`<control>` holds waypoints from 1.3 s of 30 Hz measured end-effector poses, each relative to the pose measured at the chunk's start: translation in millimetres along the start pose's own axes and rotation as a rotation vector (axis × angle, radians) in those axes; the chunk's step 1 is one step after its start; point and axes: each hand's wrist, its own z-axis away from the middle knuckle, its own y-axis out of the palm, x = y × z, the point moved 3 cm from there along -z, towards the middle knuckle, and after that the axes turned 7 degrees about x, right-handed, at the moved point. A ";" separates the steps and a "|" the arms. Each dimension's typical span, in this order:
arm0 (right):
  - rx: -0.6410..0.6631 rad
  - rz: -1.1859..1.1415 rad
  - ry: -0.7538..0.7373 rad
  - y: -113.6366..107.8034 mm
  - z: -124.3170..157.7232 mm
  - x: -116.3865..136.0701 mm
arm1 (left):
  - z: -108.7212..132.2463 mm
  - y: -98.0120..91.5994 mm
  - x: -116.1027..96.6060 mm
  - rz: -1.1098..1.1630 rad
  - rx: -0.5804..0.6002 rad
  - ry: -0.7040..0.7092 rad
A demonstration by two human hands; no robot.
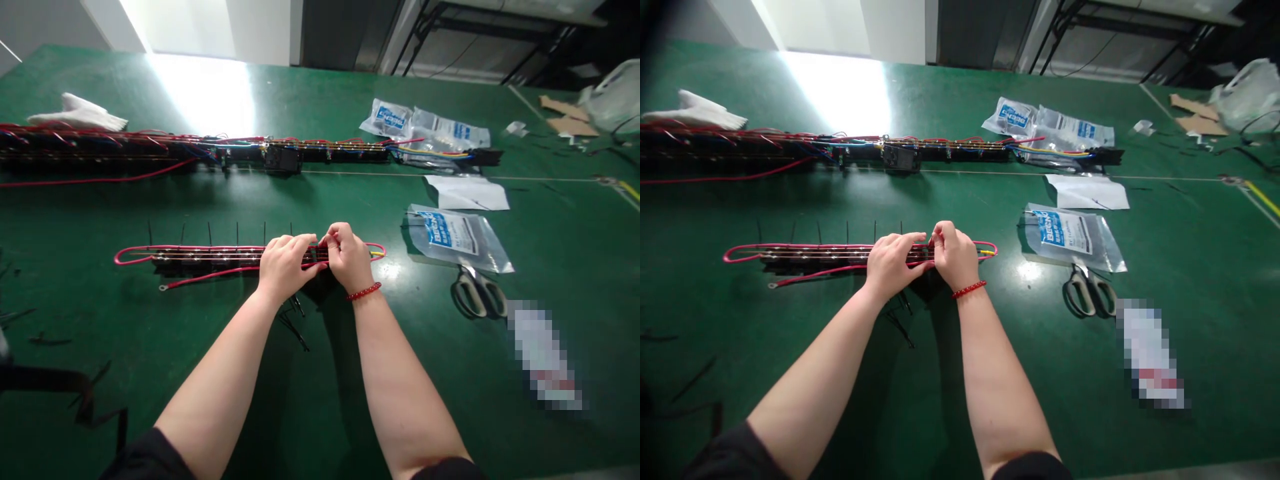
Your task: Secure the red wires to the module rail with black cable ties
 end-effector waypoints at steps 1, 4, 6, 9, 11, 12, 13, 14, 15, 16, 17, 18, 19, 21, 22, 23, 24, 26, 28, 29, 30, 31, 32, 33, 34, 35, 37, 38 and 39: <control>-0.015 0.022 -0.007 1.1 0.8 0.2 | -0.1 0.2 -0.2 -0.003 0.007 0.008; -0.044 0.086 -0.020 3.5 1.7 -0.1 | -0.5 0.7 -1.5 -0.020 0.036 0.040; -0.050 0.096 -0.016 4.3 1.3 -0.9 | -0.7 0.7 -2.1 -0.035 0.048 0.055; -0.049 0.077 -0.005 4.3 0.9 -1.7 | -0.6 1.1 -1.9 -0.047 0.055 0.063; -0.048 0.052 0.004 3.3 1.1 -1.7 | -0.3 1.6 -1.3 -0.046 0.059 0.063; -0.045 0.030 0.010 2.6 1.2 -1.7 | -0.1 1.9 -1.0 -0.044 0.059 0.063; -0.040 0.000 0.017 1.8 1.3 -1.7 | 0.0 2.1 -0.8 -0.044 0.056 0.063; -0.033 -0.036 0.024 0.9 1.4 -1.7 | 0.1 2.3 -0.6 -0.044 0.053 0.064; -0.024 -0.077 0.031 0.0 1.3 -1.8 | 0.2 2.5 -0.4 -0.046 0.050 0.064; -0.013 -0.120 0.038 -1.0 1.2 -2.0 | 0.2 2.6 -0.3 -0.047 0.048 0.064; 0.000 -0.161 0.045 -1.9 1.0 -2.1 | 0.2 2.8 -0.3 -0.049 0.048 0.065; 0.017 -0.197 0.048 -2.8 0.6 -2.2 | 0.1 3.0 -0.3 -0.051 0.049 0.065; 0.041 -0.225 0.047 -3.6 0.1 -2.3 | 0.1 3.0 -0.3 -0.052 0.048 0.064; 0.103 -0.254 0.029 -5.4 -1.2 -2.4 | 0.1 3.0 -0.4 -0.055 0.048 0.061; 0.137 -0.262 0.018 -6.3 -1.9 -2.7 | 0.1 3.0 -0.5 -0.058 0.048 0.059; 0.169 -0.273 0.010 -7.4 -2.6 -3.4 | 0.1 2.8 -0.5 -0.061 0.048 0.055; 0.200 -0.293 0.006 -8.4 -3.3 -4.3 | 0.1 2.7 -0.6 -0.065 0.048 0.050; 0.256 -0.352 0.010 -9.9 -4.5 -6.7 | 0.0 2.3 -0.6 -0.074 0.049 0.037; 0.300 -0.389 0.024 -10.0 -5.5 -8.8 | -0.2 2.0 -0.5 -0.081 0.053 0.026; 0.306 -0.391 0.033 -9.7 -5.9 -9.7 | -0.3 2.0 -0.6 -0.084 0.058 0.023; 0.303 -0.385 0.044 -9.4 -6.2 -10.4 | -0.4 2.0 -0.6 -0.084 0.062 0.021; 0.292 -0.376 0.054 -9.0 -6.5 -10.8 | -0.4 2.1 -0.6 -0.082 0.065 0.014; 0.278 -0.367 0.062 -8.7 -6.7 -11.0 | -0.4 2.1 -0.4 -0.079 0.066 0.005; 0.265 -0.357 0.067 -8.6 -6.8 -11.1 | -0.5 2.2 -0.2 -0.074 0.068 -0.007; 0.257 -0.345 0.069 -8.5 -6.9 -11.1 | -0.5 2.4 0.0 -0.069 0.070 -0.019; 0.252 -0.332 0.068 -8.7 -7.0 -10.9 | -0.6 2.5 0.2 -0.063 0.072 -0.030; 0.250 -0.308 0.064 -9.3 -7.2 -10.7 | -0.8 2.7 0.6 -0.053 0.077 -0.039; 0.249 -0.298 0.062 -9.6 -7.3 -10.6 | -0.9 2.7 0.7 -0.049 0.077 -0.039; 0.247 -0.289 0.061 -9.8 -7.4 -10.4 | -1.1 2.7 0.8 -0.046 0.078 -0.037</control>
